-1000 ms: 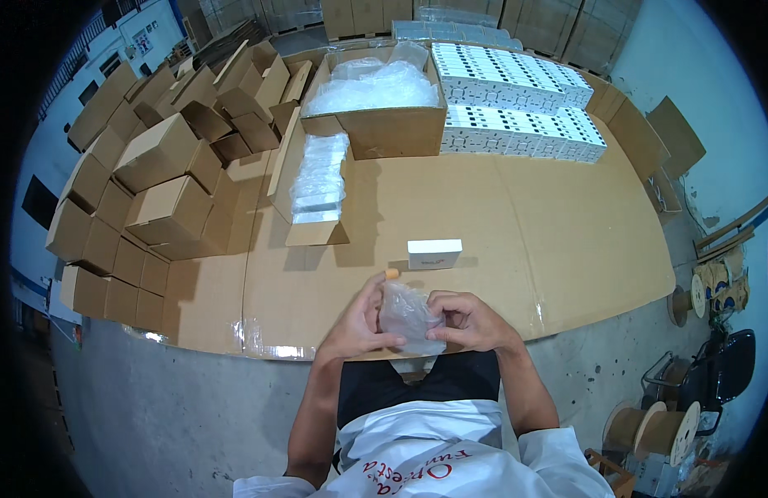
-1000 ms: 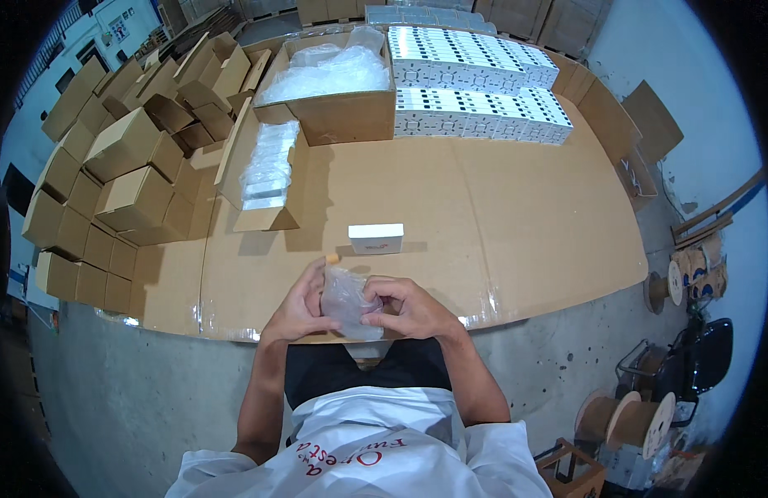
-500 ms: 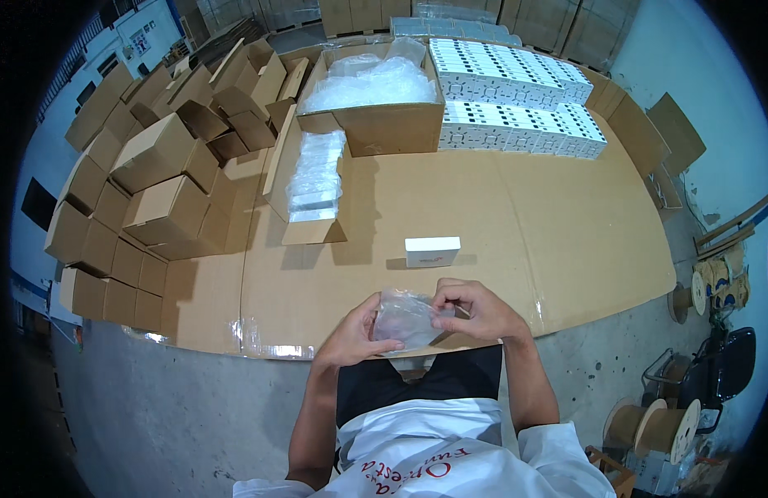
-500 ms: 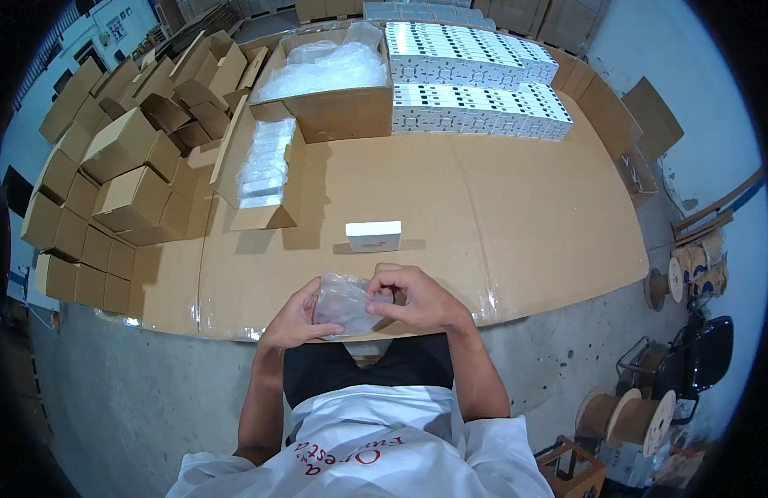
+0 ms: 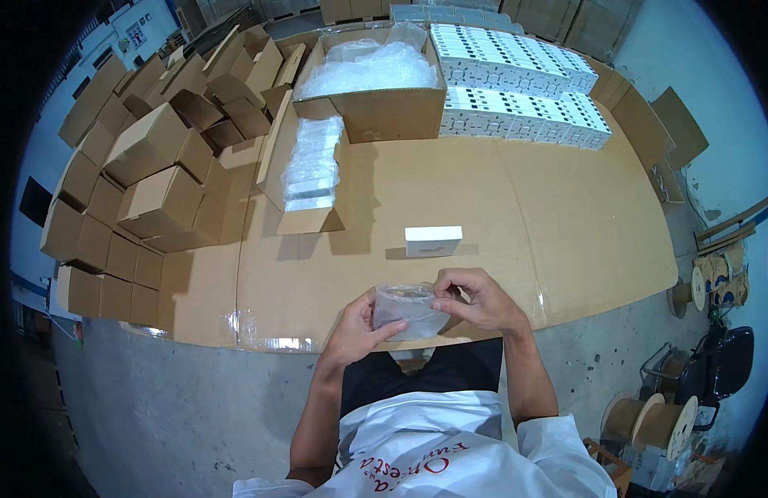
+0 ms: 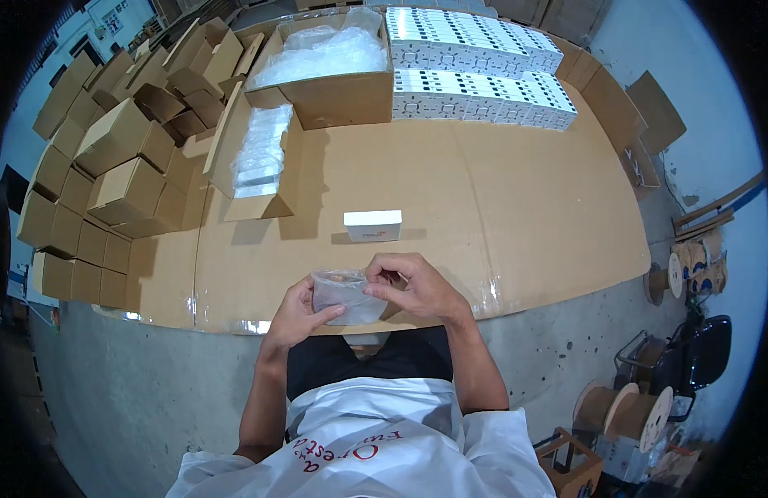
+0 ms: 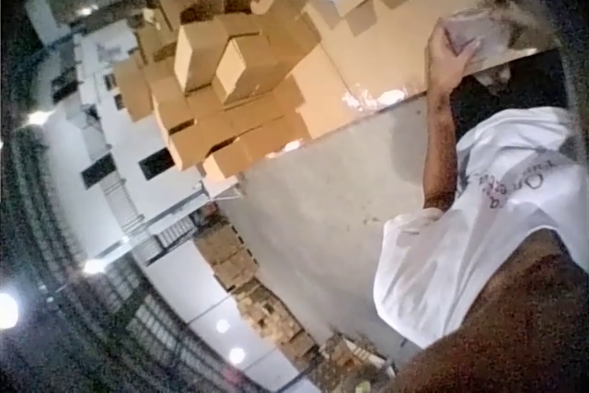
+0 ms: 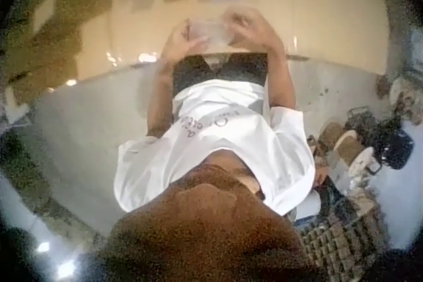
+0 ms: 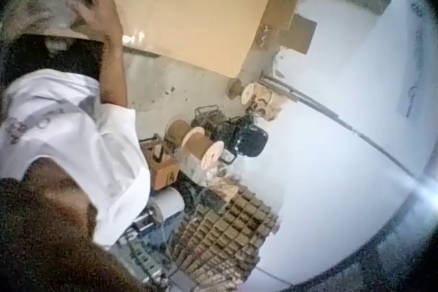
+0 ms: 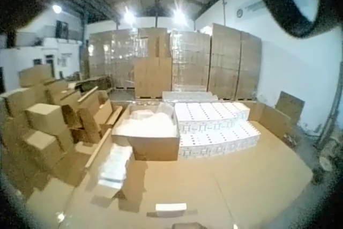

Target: Packing small product boxes into larger cardboard shipping boxes on a warehouse table.

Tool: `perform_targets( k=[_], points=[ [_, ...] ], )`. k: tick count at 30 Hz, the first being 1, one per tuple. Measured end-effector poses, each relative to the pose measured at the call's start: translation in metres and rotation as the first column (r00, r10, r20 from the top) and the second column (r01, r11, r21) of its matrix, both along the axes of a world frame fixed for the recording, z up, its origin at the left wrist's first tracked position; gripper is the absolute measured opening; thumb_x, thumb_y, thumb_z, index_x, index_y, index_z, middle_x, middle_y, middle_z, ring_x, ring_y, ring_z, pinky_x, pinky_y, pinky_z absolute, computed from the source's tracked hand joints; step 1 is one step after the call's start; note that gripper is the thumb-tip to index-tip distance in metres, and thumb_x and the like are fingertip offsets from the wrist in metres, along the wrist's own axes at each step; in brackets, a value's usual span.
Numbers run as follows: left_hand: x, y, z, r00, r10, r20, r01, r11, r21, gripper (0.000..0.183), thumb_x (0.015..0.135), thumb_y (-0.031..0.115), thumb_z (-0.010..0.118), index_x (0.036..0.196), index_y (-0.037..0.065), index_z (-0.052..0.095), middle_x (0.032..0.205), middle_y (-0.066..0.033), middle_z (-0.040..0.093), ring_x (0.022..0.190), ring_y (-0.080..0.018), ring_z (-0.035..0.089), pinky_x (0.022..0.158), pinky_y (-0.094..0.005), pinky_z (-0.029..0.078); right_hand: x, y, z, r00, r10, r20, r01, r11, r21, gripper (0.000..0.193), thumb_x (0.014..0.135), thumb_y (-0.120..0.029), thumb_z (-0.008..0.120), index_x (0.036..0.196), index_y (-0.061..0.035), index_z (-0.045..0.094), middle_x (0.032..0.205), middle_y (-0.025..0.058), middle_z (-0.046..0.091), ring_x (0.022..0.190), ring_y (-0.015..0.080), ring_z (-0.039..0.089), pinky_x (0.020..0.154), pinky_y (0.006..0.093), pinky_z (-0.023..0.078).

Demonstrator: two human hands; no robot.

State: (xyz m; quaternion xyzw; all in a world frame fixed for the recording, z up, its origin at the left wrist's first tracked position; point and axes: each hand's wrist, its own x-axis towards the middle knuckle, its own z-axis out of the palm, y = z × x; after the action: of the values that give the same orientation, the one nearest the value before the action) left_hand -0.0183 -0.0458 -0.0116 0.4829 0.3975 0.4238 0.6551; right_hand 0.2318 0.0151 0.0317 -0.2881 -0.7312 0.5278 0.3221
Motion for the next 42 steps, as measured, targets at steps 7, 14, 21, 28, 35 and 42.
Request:
perform_targets(
  k=[7, 14, 21, 28, 35, 42],
  points=[
    [0.002, -0.002, -0.011, 1.0, 0.023, -0.001, -0.023, 1.0, 0.012, 0.055, 0.086, -0.006, 0.073, 0.136, -0.004, 0.049, 0.126, -0.0109, 0.063, 0.116, -0.0168, 0.06, 0.103, -0.034, 0.049, -0.005, 0.003, 0.001, 0.998, -0.069, -0.006, 0.069, 0.969, 0.239, 0.017, 0.084, -0.006, 0.076, 0.096, -0.0018, 0.065, 0.089, 0.0047, 0.058, 0.077, 0.0134, 0.054, 0.066, 0.0281, 0.044],
    [-0.003, 0.003, -0.01, 1.0, -0.017, 0.001, 0.017, 0.999, -0.032, 0.05, 0.088, -0.006, 0.071, 0.133, -0.005, 0.051, 0.126, -0.0105, 0.062, 0.116, -0.0167, 0.06, 0.103, -0.0333, 0.048, -0.006, 0.033, -0.009, 0.828, -0.558, -0.053, 0.528, 0.745, 0.408, 0.037, 0.081, 0.002, 0.07, 0.116, -0.0047, 0.063, 0.117, 0.0125, 0.062, 0.111, 0.0277, 0.06, 0.082, 0.0374, 0.052],
    [-0.003, 0.02, -0.016, 0.999, -0.048, -0.007, 0.048, 0.998, -0.038, 0.053, 0.088, -0.005, 0.071, 0.137, -0.005, 0.049, 0.126, -0.0107, 0.063, 0.119, -0.0176, 0.059, 0.107, -0.0341, 0.046, 0.0, 0.058, -0.034, 0.896, -0.444, 0.0, 0.402, 0.812, 0.423, 0.029, 0.081, 0.007, 0.073, 0.108, -0.0011, 0.066, 0.119, 0.0138, 0.063, 0.103, 0.0252, 0.066, 0.072, 0.0331, 0.061],
    [-0.001, 0.033, -0.015, 0.999, -0.043, -0.005, 0.043, 0.998, -0.037, 0.048, 0.09, -0.005, 0.068, 0.135, -0.006, 0.05, 0.122, -0.0096, 0.061, 0.113, -0.0156, 0.059, 0.101, -0.0323, 0.048, -0.003, 0.037, -0.022, 0.66, -0.584, -0.472, 0.54, 0.806, -0.243, 0.026, 0.089, 0.01, 0.066, 0.11, 0.0018, 0.053, 0.117, 0.0145, 0.06, 0.103, 0.0195, 0.066, 0.072, 0.0294, 0.063],
    [0.001, 0.041, -0.017, 0.998, -0.027, -0.059, 0.025, 0.999, -0.042, 0.047, 0.09, -0.003, 0.069, 0.134, -0.007, 0.051, 0.121, -0.01, 0.061, 0.112, -0.0153, 0.059, 0.1, -0.0322, 0.048, 0.008, 0.023, -0.028, 0.778, -0.514, -0.36, 0.457, 0.857, -0.237, 0.026, 0.09, 0.011, 0.065, 0.108, 0.0021, 0.049, 0.114, 0.016, 0.059, 0.106, 0.0206, 0.065, 0.078, 0.0308, 0.065],
    [-0.001, 0.041, -0.019, 0.996, 0.006, -0.091, -0.012, 0.998, -0.059, 0.043, 0.09, -0.002, 0.071, 0.129, -0.006, 0.053, 0.116, -0.0093, 0.062, 0.11, -0.0144, 0.059, 0.098, -0.032, 0.049, 0.009, 0.024, -0.031, 0.853, -0.435, -0.289, 0.402, 0.9, -0.169, 0.024, 0.088, 0.01, 0.068, 0.105, 0.0013, 0.053, 0.107, 0.0138, 0.063, 0.098, 0.0147, 0.064, 0.083, 0.0285, 0.054]
  ],
)
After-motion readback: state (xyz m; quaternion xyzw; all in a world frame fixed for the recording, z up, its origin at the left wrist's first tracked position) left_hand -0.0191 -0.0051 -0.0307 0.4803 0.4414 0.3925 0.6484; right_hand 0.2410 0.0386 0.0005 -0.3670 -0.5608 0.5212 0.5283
